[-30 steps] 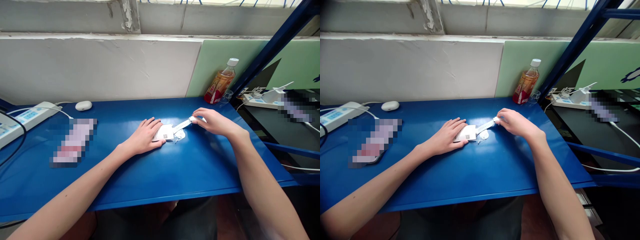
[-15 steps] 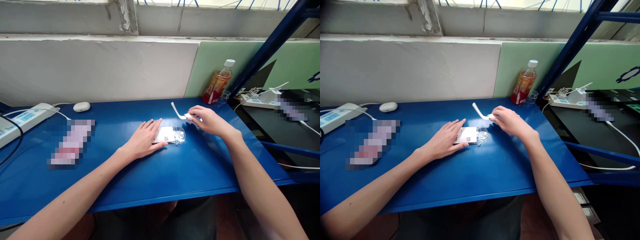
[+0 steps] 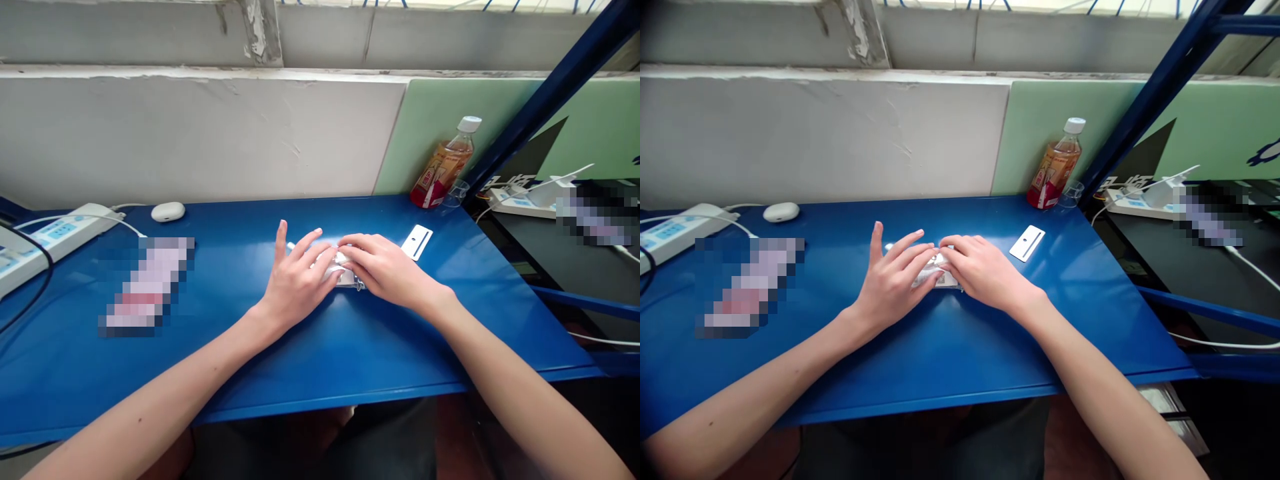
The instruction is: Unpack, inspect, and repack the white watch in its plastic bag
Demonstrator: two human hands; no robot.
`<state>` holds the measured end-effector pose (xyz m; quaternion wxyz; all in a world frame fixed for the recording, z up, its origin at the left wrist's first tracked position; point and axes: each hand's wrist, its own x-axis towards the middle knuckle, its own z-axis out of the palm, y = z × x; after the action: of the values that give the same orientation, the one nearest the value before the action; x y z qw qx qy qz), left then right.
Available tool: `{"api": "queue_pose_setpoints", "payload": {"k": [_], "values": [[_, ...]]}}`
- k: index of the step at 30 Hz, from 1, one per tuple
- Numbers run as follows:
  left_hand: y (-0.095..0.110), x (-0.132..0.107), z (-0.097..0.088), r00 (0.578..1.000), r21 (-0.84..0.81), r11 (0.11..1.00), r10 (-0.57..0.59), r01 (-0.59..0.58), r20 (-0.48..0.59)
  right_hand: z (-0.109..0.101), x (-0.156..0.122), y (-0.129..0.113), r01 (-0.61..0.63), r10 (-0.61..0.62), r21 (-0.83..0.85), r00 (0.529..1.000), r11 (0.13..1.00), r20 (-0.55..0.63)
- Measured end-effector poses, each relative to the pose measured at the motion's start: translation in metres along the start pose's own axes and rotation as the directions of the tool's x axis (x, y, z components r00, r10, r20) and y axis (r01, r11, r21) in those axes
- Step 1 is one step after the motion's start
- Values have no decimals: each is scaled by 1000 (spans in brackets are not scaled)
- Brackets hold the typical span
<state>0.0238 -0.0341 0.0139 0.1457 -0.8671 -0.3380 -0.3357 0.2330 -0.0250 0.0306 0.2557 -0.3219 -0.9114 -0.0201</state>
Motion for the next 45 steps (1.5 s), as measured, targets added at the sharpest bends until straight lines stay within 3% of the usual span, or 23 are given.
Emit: {"api": "queue_pose_setpoints", "payload": {"k": [5, 10, 12, 14, 16, 17, 19, 21, 23, 25, 28, 32, 34, 41, 45], "values": [[1, 0, 1, 998, -35, 999, 13, -11, 54, 1, -2, -1, -10, 17, 57, 992, 998, -125], [-1, -2, -1, 999, -80, 996, -28, 26, -29, -4, -2, 2, -19, 135, 386, 952, 922, -275], [1, 0, -5, 995, -199, 977, -83, 71, -49, -7, 0, 0, -21, 207, 521, 931, 853, -301], [8, 3, -11, 987, -426, 892, -155, 155, 33, -10, 1, -2, -35, 298, 654, 908, 756, -296], [20, 7, -17, 929, -666, 648, -244, 370, 279, -10, 2, -3, -62, 386, 773, 890, 632, -244], [26, 9, -19, 867, -743, 447, -269, 498, 420, -10, 3, -4, -83, 421, 824, 886, 560, -196], [39, 12, -20, 724, -737, 34, -221, 675, 653, -7, 4, -6, -130, 468, 915, 881, 382, -70], [48, 11, -17, 638, -636, -270, -89, 723, 764, -4, 5, -10, -167, 469, 972, 881, 168, 70], [52, 9, -11, 586, -531, -443, -16, 722, 810, -3, 8, -15, -191, 436, 980, 879, -46, 192], [51, 7, -6, 566, -474, -537, 8, 698, 824, -3, 11, -18, -217, 399, 953, 871, -211, 287], [46, 6, -4, 580, -446, -613, 24, 652, 814, -3, 19, -18, -235, 413, 903, 828, -359, 380], [41, 9, -4, 598, -404, -675, 69, 617, 798, 2, 34, -12, -299, 438, 842, 748, -449, 499], [40, 10, -3, 598, -400, -684, 66, 610, 799, 6, 42, -9, -318, 424, 821, 735, -473, 529], [38, 12, -3, 591, -506, -630, -91, 589, 802, 13, 48, -5, -267, 348, 796, 791, -543, 503], [38, 15, -6, 564, -505, -614, -116, 607, 818, 14, 40, -6, -266, 306, 784, 813, -560, 495]]}}
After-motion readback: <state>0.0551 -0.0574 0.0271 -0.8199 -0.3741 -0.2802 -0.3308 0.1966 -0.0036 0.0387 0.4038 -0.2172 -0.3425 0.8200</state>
